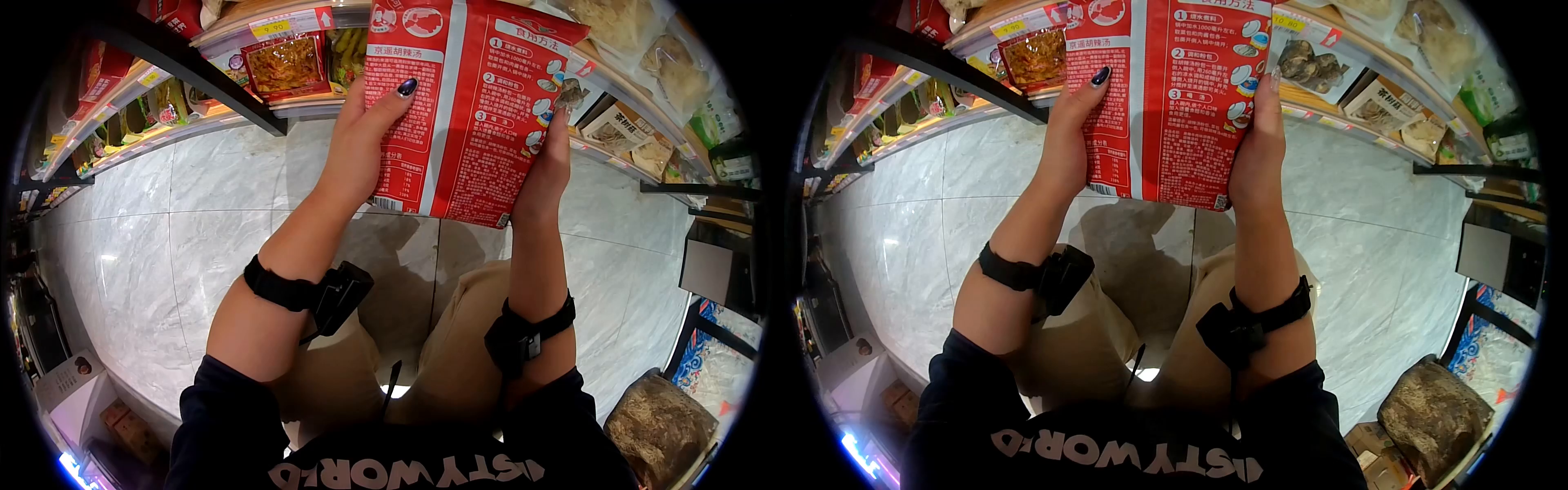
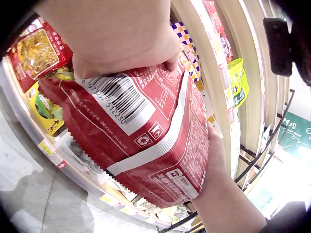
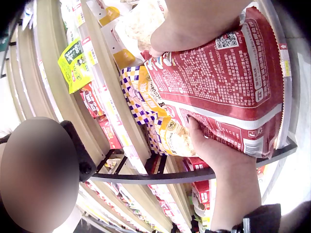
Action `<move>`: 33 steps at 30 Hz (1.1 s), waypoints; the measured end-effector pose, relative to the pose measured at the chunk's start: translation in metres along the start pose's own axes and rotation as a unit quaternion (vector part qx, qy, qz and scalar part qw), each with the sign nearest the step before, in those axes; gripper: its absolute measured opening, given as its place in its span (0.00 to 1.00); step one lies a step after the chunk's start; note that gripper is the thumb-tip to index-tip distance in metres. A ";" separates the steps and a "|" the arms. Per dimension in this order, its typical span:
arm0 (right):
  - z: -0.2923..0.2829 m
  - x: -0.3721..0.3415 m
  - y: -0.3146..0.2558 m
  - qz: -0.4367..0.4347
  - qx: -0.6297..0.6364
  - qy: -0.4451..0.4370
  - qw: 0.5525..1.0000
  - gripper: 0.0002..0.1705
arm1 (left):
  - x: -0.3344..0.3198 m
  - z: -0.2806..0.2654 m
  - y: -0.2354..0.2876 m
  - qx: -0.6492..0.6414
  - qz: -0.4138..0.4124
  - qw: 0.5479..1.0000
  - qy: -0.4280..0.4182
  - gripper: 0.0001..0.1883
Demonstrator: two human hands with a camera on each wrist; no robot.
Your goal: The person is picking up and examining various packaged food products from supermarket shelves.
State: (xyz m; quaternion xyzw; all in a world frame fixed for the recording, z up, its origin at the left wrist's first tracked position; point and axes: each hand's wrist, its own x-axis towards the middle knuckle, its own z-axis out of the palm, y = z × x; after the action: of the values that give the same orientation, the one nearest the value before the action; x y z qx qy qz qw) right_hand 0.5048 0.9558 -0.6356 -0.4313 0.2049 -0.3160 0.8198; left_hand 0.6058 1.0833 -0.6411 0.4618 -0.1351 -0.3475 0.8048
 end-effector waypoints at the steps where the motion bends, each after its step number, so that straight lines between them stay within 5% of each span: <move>1: 0.000 0.000 0.000 -0.001 -0.002 0.001 1.000 0.23 | 0.000 0.000 0.000 0.000 0.000 1.000 0.000 0.17; 33: 0.004 -0.004 -0.002 -0.002 -0.017 -0.012 1.000 0.22 | -0.001 0.001 0.000 -0.008 0.015 1.000 -0.001 0.17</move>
State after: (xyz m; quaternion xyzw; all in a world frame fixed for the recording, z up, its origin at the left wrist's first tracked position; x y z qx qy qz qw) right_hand 0.5042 0.9601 -0.6313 -0.4492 0.1991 -0.3092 0.8142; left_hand 0.6044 1.0837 -0.6402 0.4530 -0.1401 -0.3365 0.8136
